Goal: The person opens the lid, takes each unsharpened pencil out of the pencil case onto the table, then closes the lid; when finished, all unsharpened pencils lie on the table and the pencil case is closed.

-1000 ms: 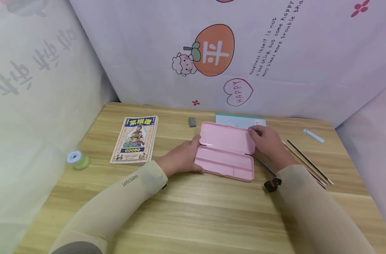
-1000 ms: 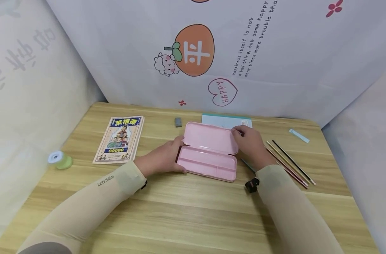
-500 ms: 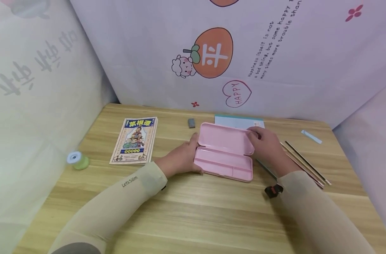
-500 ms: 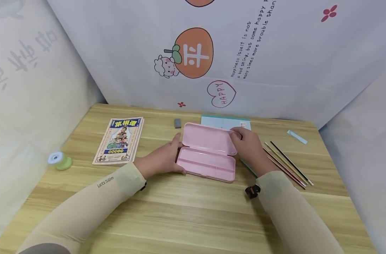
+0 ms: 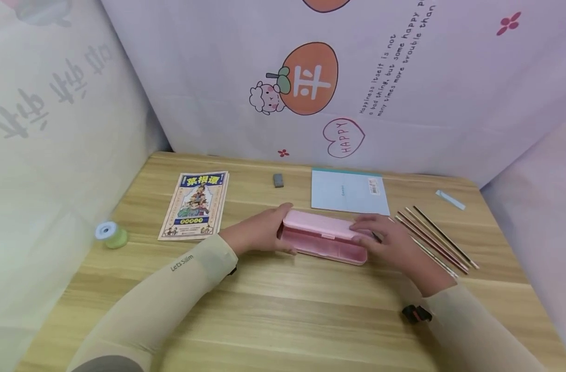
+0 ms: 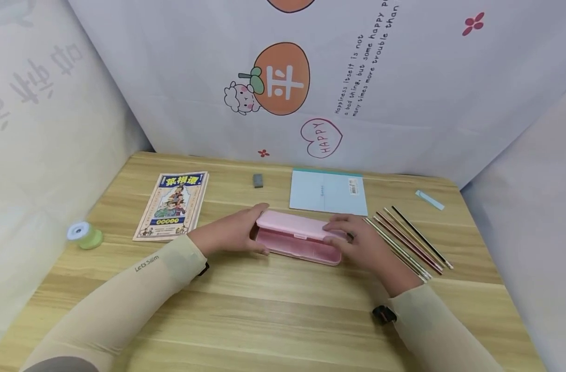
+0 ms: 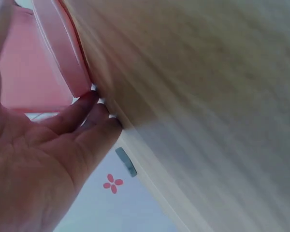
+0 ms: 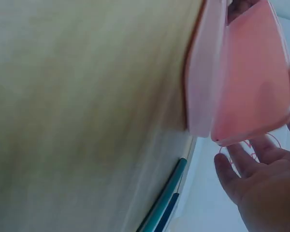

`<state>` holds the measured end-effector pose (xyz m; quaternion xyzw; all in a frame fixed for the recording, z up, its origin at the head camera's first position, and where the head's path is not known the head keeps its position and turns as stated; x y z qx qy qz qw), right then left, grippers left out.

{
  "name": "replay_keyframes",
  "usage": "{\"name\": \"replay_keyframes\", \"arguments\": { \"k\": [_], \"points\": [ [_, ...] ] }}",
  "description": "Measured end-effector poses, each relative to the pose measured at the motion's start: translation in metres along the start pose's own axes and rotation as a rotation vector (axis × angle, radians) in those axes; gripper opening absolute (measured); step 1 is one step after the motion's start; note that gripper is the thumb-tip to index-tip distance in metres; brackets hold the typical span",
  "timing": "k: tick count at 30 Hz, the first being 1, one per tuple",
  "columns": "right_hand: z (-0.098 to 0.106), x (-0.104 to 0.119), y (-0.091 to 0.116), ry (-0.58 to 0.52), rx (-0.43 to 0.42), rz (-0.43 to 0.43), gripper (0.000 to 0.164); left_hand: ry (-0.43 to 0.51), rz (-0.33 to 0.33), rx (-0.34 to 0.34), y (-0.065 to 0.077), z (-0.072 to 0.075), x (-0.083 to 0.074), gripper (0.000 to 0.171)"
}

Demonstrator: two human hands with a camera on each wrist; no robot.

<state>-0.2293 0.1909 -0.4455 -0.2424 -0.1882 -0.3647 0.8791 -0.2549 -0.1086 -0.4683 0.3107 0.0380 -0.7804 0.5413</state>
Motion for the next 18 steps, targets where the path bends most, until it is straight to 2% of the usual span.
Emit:
{"name": "replay_keyframes", "arguments": {
  "k": [2,4,7,9,14,18],
  "points": [
    [-0.004,0.001,0.002,0.000,0.050,-0.002,0.034,-0.004,-0.027,0.019,0.002,0.001,-0.002,0.094],
    [-0.008,0.001,0.002,-0.008,0.110,-0.034,0.046,-0.024,-0.025,0.029,0.003,0.001,-0.004,0.085],
    [-0.015,-0.001,0.003,0.009,0.193,-0.100,0.061,-0.065,0.010,0.031,0.004,-0.001,-0.004,0.088],
    [-0.018,-0.002,0.003,0.018,0.221,-0.135,0.064,-0.100,0.038,0.027,0.005,-0.002,-0.004,0.093],
    [-0.020,-0.003,0.003,0.047,0.247,-0.170,0.066,-0.121,0.061,0.012,0.005,-0.004,-0.005,0.099],
    [-0.021,-0.002,0.004,0.066,0.248,-0.162,0.067,-0.117,0.075,0.007,0.005,-0.005,-0.007,0.100]
  ]
}}
Point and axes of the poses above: each hand's wrist, its own y-axis away from the middle knuckle, its own z-axis out of the back of the hand, x = y × z, the point moved 4 cm from there along -y, towards the middle knuckle, and after that the axes turned 12 degrees about z, right-handed, at the moved point
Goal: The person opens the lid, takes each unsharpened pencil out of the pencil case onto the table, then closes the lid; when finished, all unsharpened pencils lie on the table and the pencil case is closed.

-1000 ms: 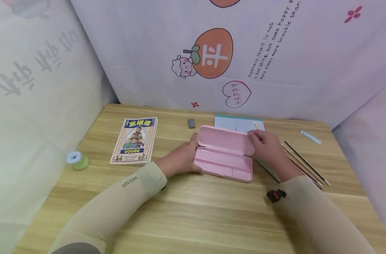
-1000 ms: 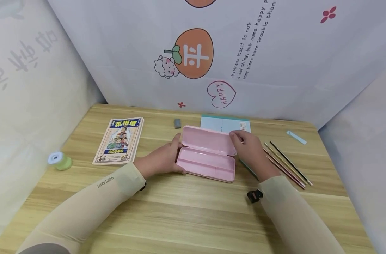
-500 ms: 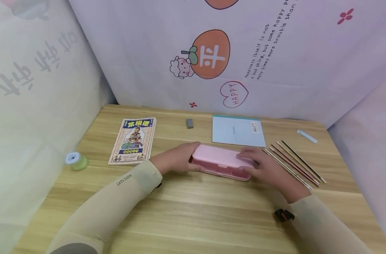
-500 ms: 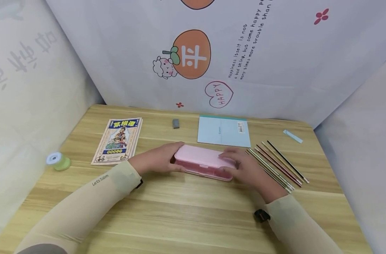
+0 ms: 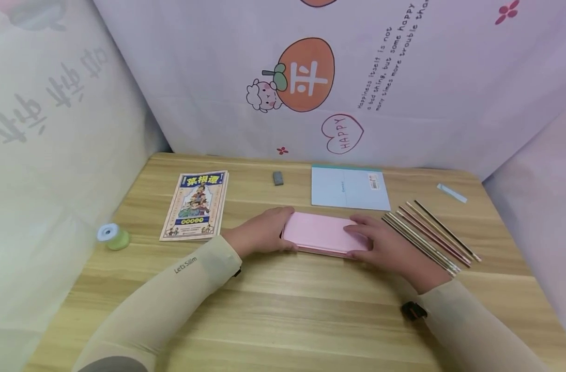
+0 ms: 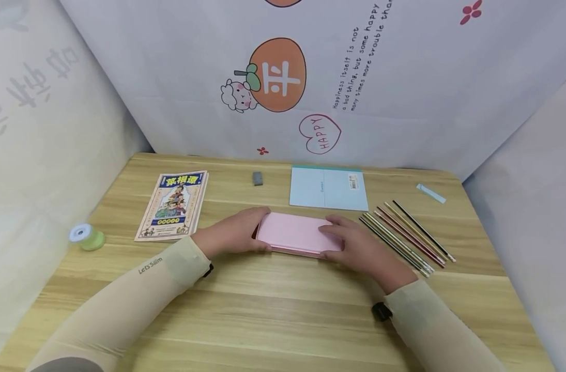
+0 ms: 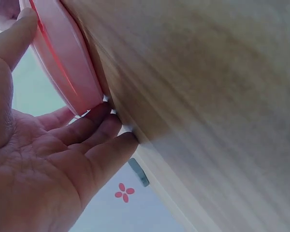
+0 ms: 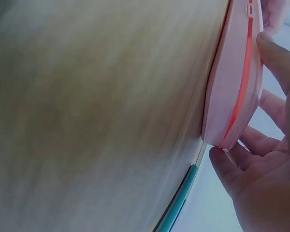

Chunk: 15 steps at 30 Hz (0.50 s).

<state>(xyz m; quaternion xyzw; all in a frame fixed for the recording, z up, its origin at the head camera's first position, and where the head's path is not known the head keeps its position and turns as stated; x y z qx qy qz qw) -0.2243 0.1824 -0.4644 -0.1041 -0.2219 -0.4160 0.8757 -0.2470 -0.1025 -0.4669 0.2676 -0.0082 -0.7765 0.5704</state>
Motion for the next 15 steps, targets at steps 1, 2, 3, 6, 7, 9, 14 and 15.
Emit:
{"name": "replay_keyframes", "arguments": {
  "k": [1,2,3,6,7,9,14,15],
  "points": [
    [0.0001,0.0004,0.0001,0.003,0.000,0.001,0.067,0.002,0.004,-0.001,0.0001,0.0001,-0.0005,0.101],
    [0.0000,0.0005,0.0000,0.006,-0.002,0.001,0.066,0.002,0.007,-0.002,0.0003,0.0002,-0.0008,0.101],
    [0.0000,0.0009,0.0002,0.008,0.000,0.002,0.067,0.002,0.010,-0.002,0.0005,0.0003,-0.0012,0.101],
    [0.0003,0.0026,0.0002,0.014,0.007,-0.007,0.069,0.005,0.015,-0.005,0.0017,0.0006,-0.0022,0.100],
    [0.0005,0.0032,0.0000,0.015,0.009,-0.011,0.069,0.003,0.017,-0.006,0.0021,0.0006,-0.0025,0.099],
    [0.0010,0.0038,-0.0008,0.015,0.016,-0.025,0.070,0.003,0.018,-0.011,0.0029,0.0010,-0.0032,0.098],
    [0.0016,0.0037,-0.0037,0.009,0.023,-0.050,0.070,0.001,0.024,-0.022,0.0033,0.0016,-0.0051,0.099],
    [0.0014,0.0036,-0.0042,0.008,0.022,-0.048,0.070,0.002,0.026,-0.022,0.0036,0.0018,-0.0054,0.099]
  ]
}}
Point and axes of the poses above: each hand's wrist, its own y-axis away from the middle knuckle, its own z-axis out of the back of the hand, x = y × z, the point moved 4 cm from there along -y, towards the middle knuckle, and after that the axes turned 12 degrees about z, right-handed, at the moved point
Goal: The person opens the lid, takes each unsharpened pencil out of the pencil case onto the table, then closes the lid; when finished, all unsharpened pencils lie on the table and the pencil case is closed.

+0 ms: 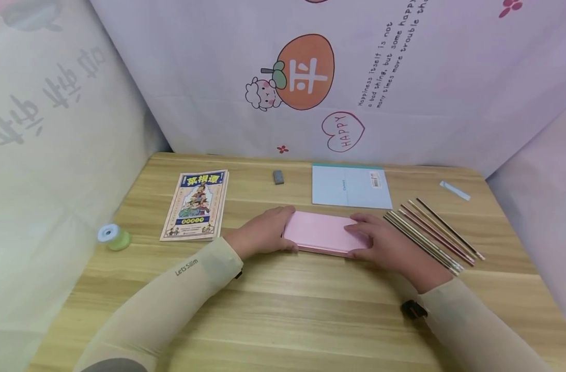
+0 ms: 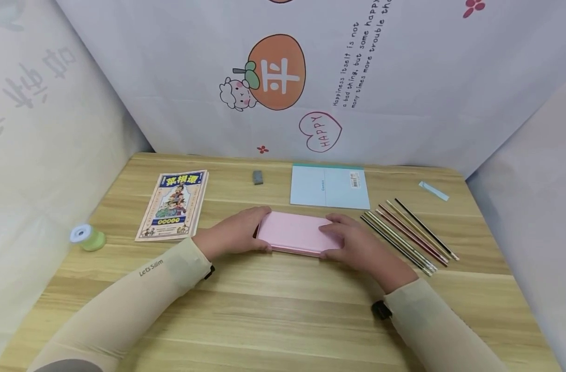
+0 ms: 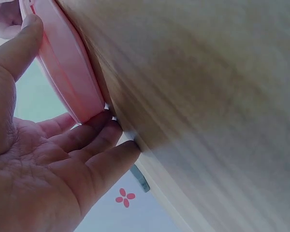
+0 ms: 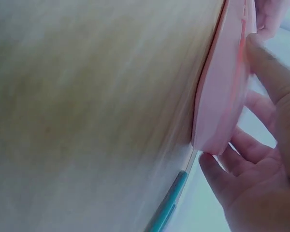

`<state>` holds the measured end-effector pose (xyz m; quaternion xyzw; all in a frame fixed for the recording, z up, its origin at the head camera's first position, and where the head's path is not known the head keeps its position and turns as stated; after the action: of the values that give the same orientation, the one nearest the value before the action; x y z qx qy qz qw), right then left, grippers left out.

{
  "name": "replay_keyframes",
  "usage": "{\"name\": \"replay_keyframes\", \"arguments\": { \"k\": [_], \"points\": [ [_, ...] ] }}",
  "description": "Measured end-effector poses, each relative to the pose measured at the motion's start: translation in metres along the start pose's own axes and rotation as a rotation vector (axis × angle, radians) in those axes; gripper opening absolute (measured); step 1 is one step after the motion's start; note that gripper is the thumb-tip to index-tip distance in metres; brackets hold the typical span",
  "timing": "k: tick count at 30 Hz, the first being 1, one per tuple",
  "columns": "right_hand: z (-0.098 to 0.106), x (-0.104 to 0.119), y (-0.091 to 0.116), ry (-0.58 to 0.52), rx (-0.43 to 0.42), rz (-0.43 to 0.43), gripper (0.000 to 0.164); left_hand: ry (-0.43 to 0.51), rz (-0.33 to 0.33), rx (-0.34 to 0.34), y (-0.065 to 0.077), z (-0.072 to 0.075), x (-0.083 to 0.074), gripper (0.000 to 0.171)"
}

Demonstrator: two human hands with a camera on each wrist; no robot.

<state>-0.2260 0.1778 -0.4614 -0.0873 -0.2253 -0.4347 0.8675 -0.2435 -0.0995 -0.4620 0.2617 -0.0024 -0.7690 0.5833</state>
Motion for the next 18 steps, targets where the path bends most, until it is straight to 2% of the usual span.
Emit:
{"name": "replay_keyframes", "arguments": {
  "k": [12,18],
  "points": [
    [-0.008,-0.001,-0.004,-0.014,-0.006,0.019,0.068,0.018,0.017,0.011,0.005,-0.002,0.004,0.101],
    [-0.018,-0.006,-0.004,-0.038,-0.010,0.028,0.068,0.020,0.023,0.015,0.003,-0.009,0.008,0.102]
  ]
}}
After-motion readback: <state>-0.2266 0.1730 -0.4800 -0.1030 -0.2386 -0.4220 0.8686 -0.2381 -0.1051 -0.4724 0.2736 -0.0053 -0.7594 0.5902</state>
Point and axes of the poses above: each hand's wrist, its own y-axis away from the middle knuckle, its own z-axis out of the back of the hand, x = y × z, the point moved 4 cm from there along -y, towards the middle knuckle, and after that the axes turned 12 degrees about z, right-handed, at the moved point
